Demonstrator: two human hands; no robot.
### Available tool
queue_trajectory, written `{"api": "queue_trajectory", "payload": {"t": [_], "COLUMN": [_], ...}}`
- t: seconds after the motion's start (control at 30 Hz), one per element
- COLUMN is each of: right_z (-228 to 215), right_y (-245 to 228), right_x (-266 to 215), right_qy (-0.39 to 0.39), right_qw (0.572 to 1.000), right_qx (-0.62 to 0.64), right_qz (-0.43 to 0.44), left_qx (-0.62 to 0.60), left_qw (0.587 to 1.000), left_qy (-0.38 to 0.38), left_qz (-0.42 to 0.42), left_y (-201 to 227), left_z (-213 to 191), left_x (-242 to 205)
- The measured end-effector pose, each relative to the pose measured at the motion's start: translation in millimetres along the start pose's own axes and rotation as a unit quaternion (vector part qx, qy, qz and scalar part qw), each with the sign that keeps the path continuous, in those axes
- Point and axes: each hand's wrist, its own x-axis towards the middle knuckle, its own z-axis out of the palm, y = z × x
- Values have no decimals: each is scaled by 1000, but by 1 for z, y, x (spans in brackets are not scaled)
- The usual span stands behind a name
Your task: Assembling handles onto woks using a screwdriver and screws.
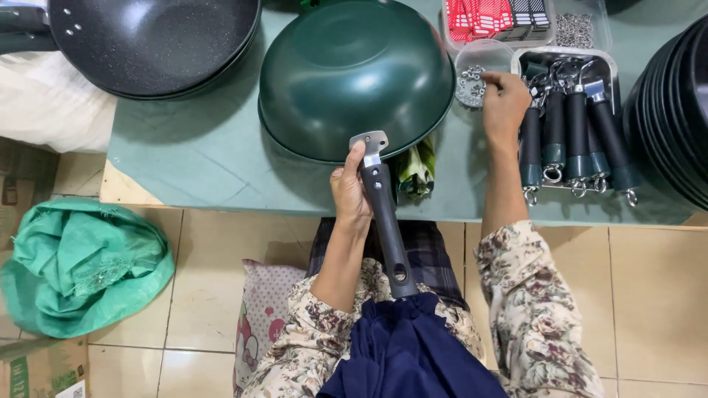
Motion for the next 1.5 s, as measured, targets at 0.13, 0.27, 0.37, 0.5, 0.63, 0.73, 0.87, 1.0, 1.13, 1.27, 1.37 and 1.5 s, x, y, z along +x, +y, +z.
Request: {"api": "queue_trajectory", "payload": {"t": [0.13,0.27,0.37,0.5,0.63,0.73,0.87,1.0,1.13,1.27,1.37,1.5], "right_z": [42,60,74,82,77,78,71,77,72,50,28,-31], "right_y": [81,95,98,88,91,104,98,97,88,76,60,-63], "right_x": [38,56,65,66,65,68,67,71,70,66,64,33], "right_qy": [-113,-185,-200,-224,-239,-244,-271,-291,-306,-242,-127,-20], "right_qw": [990,954,937,908,913,907,907,890,879,918,970,956], "right_qx": [-82,-226,-282,-353,-331,-343,-321,-352,-367,-313,-191,241], "right_qz": [7,75,54,29,3,5,43,26,6,-13,-81,166], "left_qx": [-19,-18,5,21,27,7,7,10,5,4,-2,4], "left_qw": [1000,1000,1000,1000,999,999,999,999,999,1000,999,999], "left_qy": [-2,12,11,12,42,46,29,27,36,15,-7,-17], "left_qz": [-14,1,0,9,18,20,14,27,20,27,42,44], "left_y": [4,0,5,10,6,4,5,6,9,9,7,7], "left_z": [4,-1,0,7,11,12,14,16,18,17,15,15], "left_x": [0,5,2,-4,-4,-5,-10,-8,-11,-11,-9,-11]}}
